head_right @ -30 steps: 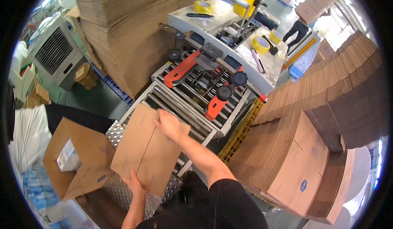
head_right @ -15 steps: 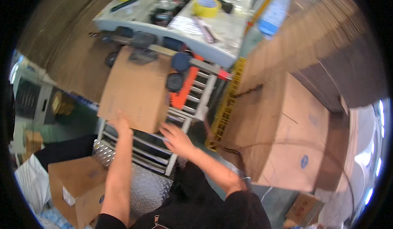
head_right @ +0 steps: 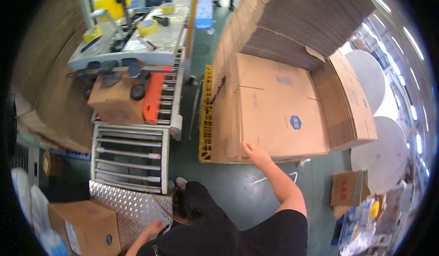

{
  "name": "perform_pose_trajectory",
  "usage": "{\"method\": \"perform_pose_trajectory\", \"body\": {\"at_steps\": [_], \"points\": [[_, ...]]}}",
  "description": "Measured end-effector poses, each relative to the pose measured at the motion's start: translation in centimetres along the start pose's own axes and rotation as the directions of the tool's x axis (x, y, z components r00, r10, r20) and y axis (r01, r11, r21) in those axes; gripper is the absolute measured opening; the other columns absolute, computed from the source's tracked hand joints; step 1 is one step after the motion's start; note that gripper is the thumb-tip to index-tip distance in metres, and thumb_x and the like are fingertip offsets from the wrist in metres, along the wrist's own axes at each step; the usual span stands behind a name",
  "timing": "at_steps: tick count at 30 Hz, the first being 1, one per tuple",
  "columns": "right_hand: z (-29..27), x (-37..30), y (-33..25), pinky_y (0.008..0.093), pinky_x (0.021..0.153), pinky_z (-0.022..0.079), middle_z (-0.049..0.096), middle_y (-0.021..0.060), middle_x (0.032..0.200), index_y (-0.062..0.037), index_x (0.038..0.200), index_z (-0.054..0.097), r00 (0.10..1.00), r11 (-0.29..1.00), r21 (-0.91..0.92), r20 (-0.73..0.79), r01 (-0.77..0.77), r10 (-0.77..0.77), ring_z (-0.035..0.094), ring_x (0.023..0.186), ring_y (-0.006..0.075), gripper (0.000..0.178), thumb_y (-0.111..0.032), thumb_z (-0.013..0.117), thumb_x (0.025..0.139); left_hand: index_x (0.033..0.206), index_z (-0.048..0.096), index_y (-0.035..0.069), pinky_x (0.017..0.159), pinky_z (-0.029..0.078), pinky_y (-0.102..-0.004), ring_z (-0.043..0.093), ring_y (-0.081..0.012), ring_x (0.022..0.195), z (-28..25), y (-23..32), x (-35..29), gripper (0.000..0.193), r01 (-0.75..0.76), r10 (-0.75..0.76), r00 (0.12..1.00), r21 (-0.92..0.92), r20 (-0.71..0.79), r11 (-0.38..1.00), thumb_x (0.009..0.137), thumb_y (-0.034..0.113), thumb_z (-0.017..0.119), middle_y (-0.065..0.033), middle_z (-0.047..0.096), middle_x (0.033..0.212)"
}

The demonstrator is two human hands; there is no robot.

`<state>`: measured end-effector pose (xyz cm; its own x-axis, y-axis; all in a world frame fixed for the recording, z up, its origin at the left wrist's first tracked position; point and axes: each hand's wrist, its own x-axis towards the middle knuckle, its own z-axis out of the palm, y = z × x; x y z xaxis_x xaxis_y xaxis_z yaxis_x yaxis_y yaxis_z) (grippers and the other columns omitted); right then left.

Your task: The person packs boxes with rectangular product packages by hand on an assembly line, closes the box flaps, and places them onto a conveyor belt.

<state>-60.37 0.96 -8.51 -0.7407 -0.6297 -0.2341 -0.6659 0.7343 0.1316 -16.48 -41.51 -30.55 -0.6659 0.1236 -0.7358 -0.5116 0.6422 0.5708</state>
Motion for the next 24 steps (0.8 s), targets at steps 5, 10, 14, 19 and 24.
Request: {"method": "perform_pose_trajectory", "body": {"at_steps": [5, 10, 14, 19, 24], "points": [[-1.1, 0.1, 0.0, 0.0404, 0.076, 0.05, 0.057, 0.0163, 0.101, -0.0057, 0.115, 0.042, 0.976, 0.985, 0.006, 0.135, 0.173, -0.172, 0.059, 0.091, 0.0321, 0.03, -0.01, 0.042, 0.086, 0.105, 0.059, 0.002, 0.078, 0.046, -0.036, 0.061, -0.0318, 0.089, 13.2, -5.6, -11.6, 0.034, 0.122, -0.204, 0.968, -0.442, -0.144, 0.889, 0.082, 0.026, 0.056, -0.0178, 0.063, 0.091], [-4.8, -2.9, -11.3, 0.0417, 0.077, 0.048, 0.061, 0.0139, 0.102, -0.009, 0.099, 0.053, 0.936, 0.9, 0.347, 0.135, 0.264, -0.326, 0.061, 0.087, 0.0333, 0.024, -0.027, 0.041, 0.089, 0.1, 0.063, 0.002, 0.074, 0.047, -0.0318, 0.063, -0.0271, 0.086, 6.7, 6.4, -15.4, 0.028, -0.354, 0.191, 0.779, -0.168, -0.597, 0.92, 0.082, 0.022, 0.056, -0.0158, 0.065, 0.089], [-5.4, -12.0, -30.3, 0.0353, 0.077, 0.049, 0.06, 0.0106, 0.095, -0.0105, 0.102, 0.057, 0.616, 0.564, 0.352, -0.044, 0.747, -0.787, 0.06, 0.085, 0.0265, 0.026, -0.029, 0.047, 0.088, 0.112, 0.055, 0.001, 0.074, 0.051, -0.0362, 0.062, -0.0242, 0.09, -2.9, 20.5, -12.5, 0.05, -0.219, -0.016, 0.975, -0.975, -0.22, 0.024, 0.093, 0.045, 0.039, -0.0173, 0.062, 0.102], [-10.0, -12.0, -33.7, 0.0481, 0.085, 0.039, 0.053, 0.0186, 0.104, -0.0052, 0.109, 0.053, 0.793, 0.326, 0.766, -0.366, 0.554, -0.488, 0.051, 0.1, 0.0302, 0.038, -0.019, 0.059, 0.075, 0.106, 0.056, -0.002, 0.07, 0.048, -0.029, 0.058, -0.0138, 0.082, -8.1, 24.1, -14.0, 0.025, -0.676, 0.094, 0.714, -0.648, -0.694, 0.35, 0.086, 0.012, 0.057, -0.0069, 0.062, 0.095], [-8.5, -4.9, -31.8, 0.0545, 0.101, 0.024, 0.028, 0.0246, 0.137, -0.0047, 0.131, 0.039, 0.682, 0.762, 0.333, -0.707, 0.556, -0.189, 0.028, 0.126, 0.0399, 0.067, -0.026, 0.066, 0.073, 0.096, 0.056, -0.004, 0.066, 0.047, -0.0286, 0.06, -0.0167, 0.073, -8.0, 21.1, -27.8, 0.018, -0.651, -0.063, 0.279, -0.237, -0.958, 0.721, 0.081, 0.006, 0.059, -0.0132, 0.063, 0.08]]}}
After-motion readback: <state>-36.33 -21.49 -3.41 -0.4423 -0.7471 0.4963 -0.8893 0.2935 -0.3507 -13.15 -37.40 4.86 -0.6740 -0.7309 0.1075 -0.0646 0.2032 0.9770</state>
